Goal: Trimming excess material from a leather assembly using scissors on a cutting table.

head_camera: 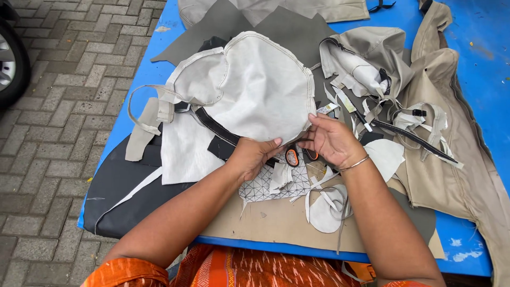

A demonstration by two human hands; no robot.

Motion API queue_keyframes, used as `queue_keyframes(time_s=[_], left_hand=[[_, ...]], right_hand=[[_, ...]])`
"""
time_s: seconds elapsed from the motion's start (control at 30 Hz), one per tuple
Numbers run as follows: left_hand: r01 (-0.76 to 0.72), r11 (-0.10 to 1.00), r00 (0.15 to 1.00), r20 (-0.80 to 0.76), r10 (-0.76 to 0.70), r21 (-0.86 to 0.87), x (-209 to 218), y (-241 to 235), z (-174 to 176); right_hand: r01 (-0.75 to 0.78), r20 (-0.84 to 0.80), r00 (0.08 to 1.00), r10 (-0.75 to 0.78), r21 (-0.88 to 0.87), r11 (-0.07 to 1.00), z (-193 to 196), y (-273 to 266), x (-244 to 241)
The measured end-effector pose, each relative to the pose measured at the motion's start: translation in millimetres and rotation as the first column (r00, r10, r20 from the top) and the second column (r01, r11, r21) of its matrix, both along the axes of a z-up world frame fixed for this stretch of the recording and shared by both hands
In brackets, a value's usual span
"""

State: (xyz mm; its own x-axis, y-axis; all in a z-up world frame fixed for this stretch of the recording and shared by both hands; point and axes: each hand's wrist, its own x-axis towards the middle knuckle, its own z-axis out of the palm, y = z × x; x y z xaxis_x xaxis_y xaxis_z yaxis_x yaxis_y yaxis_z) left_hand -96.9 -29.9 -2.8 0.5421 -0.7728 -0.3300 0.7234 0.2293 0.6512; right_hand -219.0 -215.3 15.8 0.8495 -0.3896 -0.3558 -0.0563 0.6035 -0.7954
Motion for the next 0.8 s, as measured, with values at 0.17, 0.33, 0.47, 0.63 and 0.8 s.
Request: queue_keyframes(time_s=[0.17,0.33,0.47,0.63,0.8], left_hand=[[-0.121,0.99,0.98,0.166,0.108,0.067,3,-1,-2],[-0.2,0.978,0.923,0.345,0.17,0.053,0,20,27],[-0.224,0.974,0.903,0.387,0.188,0.048,-11,36,51],[-0.198,0.98,0.965,0.173,0.198,-0.016,-23,35,58],[-0.178,0.984,0.984,0.023,0.178,-0.032,-3,20,40]], right_hand=[[-0.034,0.044,0.998,0.035,-0.029,0.999,16,28,2],[0.064,0.1,0.993,-0.064,0.003,0.998,-3,32,12],[0.122,0.114,0.984,-0.137,0.131,0.984,-22,32,13],[0.136,0.153,0.975,-0.163,0.176,0.975,-12,29,12],[0.208,0.191,0.961,-0.198,-0.031,0.978,-7,18,1]])
